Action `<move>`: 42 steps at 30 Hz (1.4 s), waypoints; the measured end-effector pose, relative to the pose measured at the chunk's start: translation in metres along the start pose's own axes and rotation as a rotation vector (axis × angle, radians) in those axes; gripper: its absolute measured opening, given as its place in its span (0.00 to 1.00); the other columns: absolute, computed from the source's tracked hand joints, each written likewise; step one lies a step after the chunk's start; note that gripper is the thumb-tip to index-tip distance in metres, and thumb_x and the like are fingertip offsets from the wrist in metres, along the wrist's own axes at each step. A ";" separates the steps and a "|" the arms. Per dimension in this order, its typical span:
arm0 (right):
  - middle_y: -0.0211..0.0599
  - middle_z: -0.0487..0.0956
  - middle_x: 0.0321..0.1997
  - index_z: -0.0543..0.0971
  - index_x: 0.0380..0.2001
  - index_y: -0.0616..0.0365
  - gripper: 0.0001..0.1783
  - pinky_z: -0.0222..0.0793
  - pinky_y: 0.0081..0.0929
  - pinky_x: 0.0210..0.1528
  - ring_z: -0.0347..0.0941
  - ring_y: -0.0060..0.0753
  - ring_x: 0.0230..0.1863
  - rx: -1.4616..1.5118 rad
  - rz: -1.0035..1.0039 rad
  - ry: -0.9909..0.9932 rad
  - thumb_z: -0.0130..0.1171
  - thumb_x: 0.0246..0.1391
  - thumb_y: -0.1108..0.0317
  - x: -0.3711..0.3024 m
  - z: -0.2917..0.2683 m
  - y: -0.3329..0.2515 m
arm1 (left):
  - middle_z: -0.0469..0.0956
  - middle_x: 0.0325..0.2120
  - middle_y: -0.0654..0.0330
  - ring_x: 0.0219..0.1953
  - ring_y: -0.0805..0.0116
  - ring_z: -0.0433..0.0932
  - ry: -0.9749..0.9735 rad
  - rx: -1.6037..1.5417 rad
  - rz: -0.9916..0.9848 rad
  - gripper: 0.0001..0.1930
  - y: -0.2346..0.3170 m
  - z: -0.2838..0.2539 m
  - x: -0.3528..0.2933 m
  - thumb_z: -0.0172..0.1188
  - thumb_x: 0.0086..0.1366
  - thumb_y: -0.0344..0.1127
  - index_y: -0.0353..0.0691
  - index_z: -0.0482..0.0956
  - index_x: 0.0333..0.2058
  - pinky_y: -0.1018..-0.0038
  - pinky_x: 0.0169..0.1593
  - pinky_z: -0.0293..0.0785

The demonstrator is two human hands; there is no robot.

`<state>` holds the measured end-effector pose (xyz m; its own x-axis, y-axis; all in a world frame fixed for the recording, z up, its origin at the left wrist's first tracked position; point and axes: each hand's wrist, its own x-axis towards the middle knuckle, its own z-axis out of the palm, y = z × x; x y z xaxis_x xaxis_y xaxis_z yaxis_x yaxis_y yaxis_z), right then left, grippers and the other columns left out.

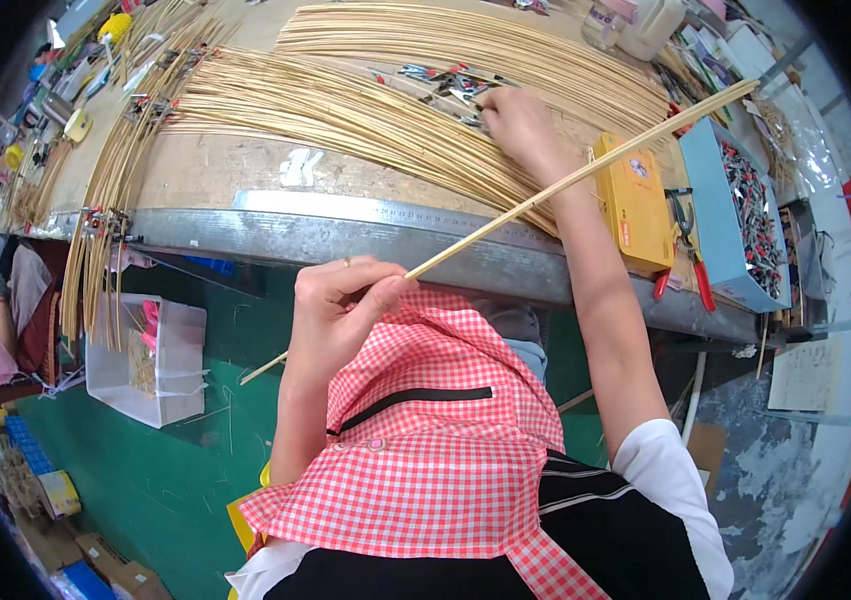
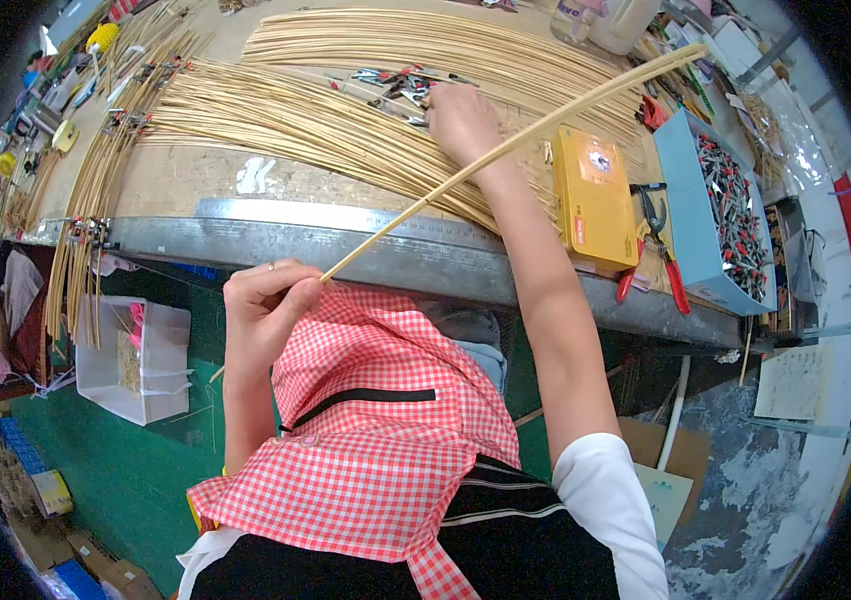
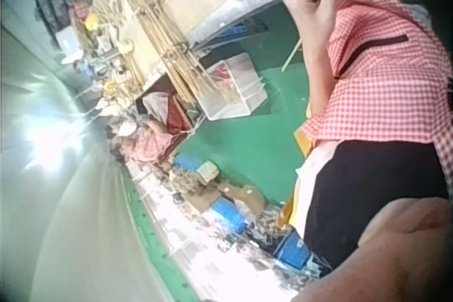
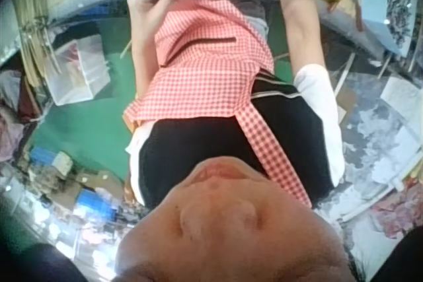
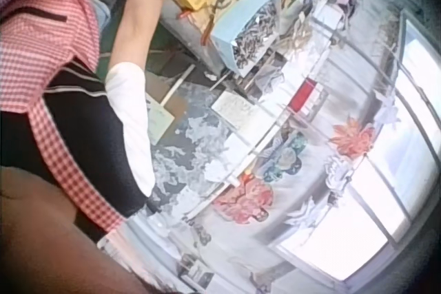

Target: The person sits at a workbench and repeatedly picks up thin bamboo sticks. They align two sticks end-to-end and insert one into the other to join them. The person handles the sticks by hand, inspecting the alignment and connection before placing the joined sticks back on the table.

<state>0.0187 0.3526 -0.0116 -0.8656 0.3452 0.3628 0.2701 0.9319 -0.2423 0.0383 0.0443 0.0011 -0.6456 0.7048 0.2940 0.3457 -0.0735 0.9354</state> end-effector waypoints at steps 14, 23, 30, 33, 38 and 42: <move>0.43 0.80 0.35 0.77 0.38 0.70 0.08 0.76 0.21 0.37 0.78 0.27 0.33 1.360 0.243 -0.099 0.55 0.55 0.77 -0.114 -0.037 -0.063 | 0.75 0.18 0.62 0.20 0.81 0.69 0.133 -0.046 -0.016 0.06 -0.010 -0.003 0.001 0.59 0.60 0.25 0.28 0.81 0.28 0.84 0.22 0.60; 0.50 0.75 0.33 0.75 0.40 0.69 0.16 0.72 0.30 0.39 0.75 0.46 0.35 0.273 -0.086 -0.179 0.54 0.44 0.85 -0.149 -0.045 -0.077 | 0.76 0.17 0.60 0.18 0.77 0.70 0.111 0.178 0.090 0.03 -0.006 0.003 0.001 0.62 0.56 0.23 0.33 0.82 0.30 0.80 0.22 0.62; 0.46 0.77 0.33 0.72 0.41 0.70 0.13 0.73 0.24 0.35 0.77 0.35 0.33 0.944 0.203 -0.237 0.52 0.50 0.84 -0.166 -0.049 -0.090 | 0.75 0.18 0.57 0.18 0.68 0.73 0.130 0.326 0.277 0.04 0.004 0.011 -0.002 0.63 0.54 0.23 0.34 0.80 0.30 0.76 0.22 0.66; 0.41 0.79 0.33 0.73 0.44 0.69 0.12 0.74 0.19 0.34 0.77 0.25 0.32 1.465 0.307 -0.294 0.51 0.55 0.82 -0.180 -0.054 -0.098 | 0.75 0.19 0.57 0.19 0.67 0.74 0.131 0.347 0.292 0.04 0.010 0.015 -0.003 0.63 0.53 0.23 0.34 0.80 0.30 0.75 0.23 0.67; 0.45 0.80 0.32 0.75 0.44 0.71 0.13 0.76 0.20 0.33 0.78 0.29 0.30 1.576 0.273 -0.156 0.51 0.55 0.84 -0.189 -0.046 -0.104 | 0.75 0.20 0.56 0.20 0.66 0.75 0.094 0.355 0.294 0.05 0.014 0.016 -0.005 0.64 0.53 0.23 0.34 0.80 0.30 0.75 0.23 0.68; 0.46 0.80 0.31 0.76 0.42 0.72 0.11 0.78 0.21 0.33 0.79 0.32 0.30 1.565 0.286 -0.096 0.52 0.54 0.85 -0.189 -0.047 -0.107 | 0.77 0.20 0.56 0.20 0.70 0.74 0.086 0.324 0.286 0.05 0.013 0.019 -0.006 0.63 0.52 0.21 0.32 0.80 0.29 0.78 0.23 0.66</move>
<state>0.1734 0.1926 -0.0124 -0.9032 0.4165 0.1042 -0.2066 -0.2090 -0.9558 0.0592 0.0525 0.0080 -0.5425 0.6262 0.5599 0.7054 -0.0223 0.7084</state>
